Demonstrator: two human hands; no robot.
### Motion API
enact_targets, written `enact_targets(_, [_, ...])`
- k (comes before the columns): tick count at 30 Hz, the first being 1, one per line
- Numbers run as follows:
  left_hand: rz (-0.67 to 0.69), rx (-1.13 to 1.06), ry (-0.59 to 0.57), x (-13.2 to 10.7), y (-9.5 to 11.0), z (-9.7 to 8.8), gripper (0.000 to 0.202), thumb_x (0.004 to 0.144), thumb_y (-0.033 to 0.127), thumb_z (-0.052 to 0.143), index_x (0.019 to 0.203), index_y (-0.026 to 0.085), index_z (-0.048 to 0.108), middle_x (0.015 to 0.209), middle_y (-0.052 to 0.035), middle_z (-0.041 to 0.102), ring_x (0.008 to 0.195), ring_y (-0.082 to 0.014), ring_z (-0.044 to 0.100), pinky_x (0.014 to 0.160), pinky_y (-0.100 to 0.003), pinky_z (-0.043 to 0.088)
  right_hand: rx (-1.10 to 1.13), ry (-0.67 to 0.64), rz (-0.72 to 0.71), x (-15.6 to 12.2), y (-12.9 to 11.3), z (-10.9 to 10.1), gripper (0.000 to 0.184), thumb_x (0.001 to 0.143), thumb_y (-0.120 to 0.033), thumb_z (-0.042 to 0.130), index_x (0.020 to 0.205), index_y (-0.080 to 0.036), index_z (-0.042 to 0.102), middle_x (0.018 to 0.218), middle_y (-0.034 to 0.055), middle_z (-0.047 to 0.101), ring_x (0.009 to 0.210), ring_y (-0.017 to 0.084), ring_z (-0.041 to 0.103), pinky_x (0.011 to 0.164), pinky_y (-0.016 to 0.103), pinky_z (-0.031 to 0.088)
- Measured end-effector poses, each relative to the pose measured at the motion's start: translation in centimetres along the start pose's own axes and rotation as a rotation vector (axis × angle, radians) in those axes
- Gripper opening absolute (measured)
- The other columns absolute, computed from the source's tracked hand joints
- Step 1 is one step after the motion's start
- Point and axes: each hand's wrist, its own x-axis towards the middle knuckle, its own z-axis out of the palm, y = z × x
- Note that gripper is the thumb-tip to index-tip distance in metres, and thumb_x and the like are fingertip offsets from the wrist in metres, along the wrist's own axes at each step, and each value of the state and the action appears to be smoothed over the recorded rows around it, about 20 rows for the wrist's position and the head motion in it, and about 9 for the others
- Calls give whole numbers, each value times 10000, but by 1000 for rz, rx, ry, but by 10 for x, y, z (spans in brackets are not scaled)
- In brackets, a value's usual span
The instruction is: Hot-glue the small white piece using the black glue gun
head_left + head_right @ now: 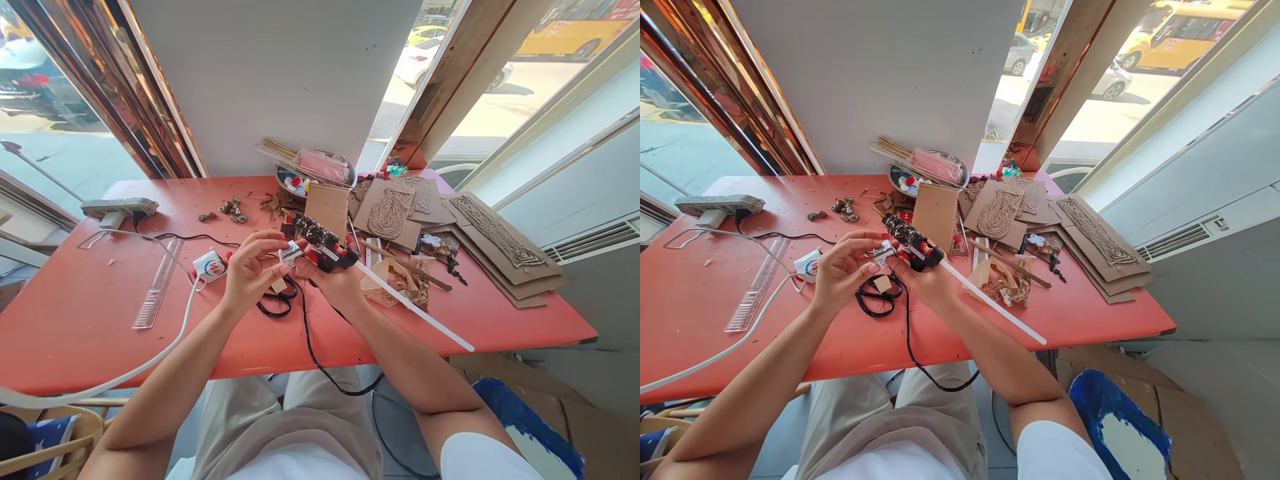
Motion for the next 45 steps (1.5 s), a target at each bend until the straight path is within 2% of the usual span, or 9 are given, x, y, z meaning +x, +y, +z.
enact_targets(4, [-14, -60, -10, 0, -1, 0, 375, 740, 487, 967, 1002, 242, 859, 1145, -112, 750, 1049, -234, 788, 820, -303, 703, 8, 34, -21, 0, -1, 1, 486, 597, -618, 971, 747, -265, 672, 1004, 49, 818, 1042, 318, 785, 949, 478, 682])
enact_targets(9, [17, -67, -2, 0, -1, -1, 289, 764, 426, 961, 980, 261, 865, 1108, -101, 765, 1037, -212, 791, 774, -254, 687, 10, 58, -25, 0, -3, 5, 499, 563, -658, 978, 781, -278, 739, 953, 38, 830, 1034, 335, 792, 1014, 519, 659])
enact_targets(13, [7, -47, 12, 0, 0, 0, 292, 764, 434, 960, 969, 251, 863, 1110, -110, 776, 1026, -219, 792, 767, -265, 685, -32, 56, -65, 0, -2, 3, 474, 589, -669, 962, 777, -280, 769, 921, 29, 834, 1035, 328, 795, 1054, 515, 637])
enact_targets(26, [25, -52, 61, -1, -2, 2, 293, 774, 445, 956, 971, 251, 862, 1089, -94, 769, 1042, -202, 785, 838, -249, 679, -118, 25, -184, 4, 1, 0, 454, 714, -699, 879, 793, -264, 775, 935, 41, 849, 979, 290, 808, 949, 433, 661])
enact_targets(30, [101, 47, 76, -2, -7, 1, 317, 816, 482, 919, 1012, 244, 843, 1105, -96, 752, 1031, -204, 782, 782, -249, 688, -132, 16, -173, 3, 2, 1, 490, 722, -735, 859, 821, -263, 778, 953, 48, 849, 978, 293, 807, 941, 444, 660])
enact_targets(35, [322, 285, 137, 0, -10, -6, 235, 914, 430, 839, 1082, 267, 815, 1147, -66, 743, 995, -158, 768, 786, -235, 690, -125, 9, -191, 4, -6, -7, 484, 758, -739, 837, 775, -265, 742, 925, 49, 835, 980, 280, 803, 934, 438, 661])
enact_targets(40, [510, 602, 213, 5, -9, -23, 189, 947, 345, 797, 1123, 278, 788, 1195, -59, 727, 1083, -192, 755, 858, -311, 712, -158, -195, -46, 4, -27, -21, 542, 676, -735, 894, 736, -235, 694, 695, 12, 738, 575, 192, 717, 588, 346, 634])
enact_targets(42, [534, 704, 220, 6, -8, -28, 190, 948, 323, 791, 1132, 276, 777, 1203, -65, 727, 1101, -205, 755, 881, -336, 713, -159, -224, -42, 3, -33, -25, 571, 662, -751, 897, 706, -230, 668, 674, 10, 718, 497, 167, 670, 525, 326, 597])
enact_targets(45, [572, 782, 217, 7, -5, -31, 212, 952, 303, 783, 1162, 280, 763, 1214, -68, 723, 1107, -208, 754, 884, -339, 708, -188, -284, -59, 3, -36, -27, 600, 671, -791, 875, 704, -230, 666, 679, 19, 719, 495, 171, 668, 506, 321, 581])
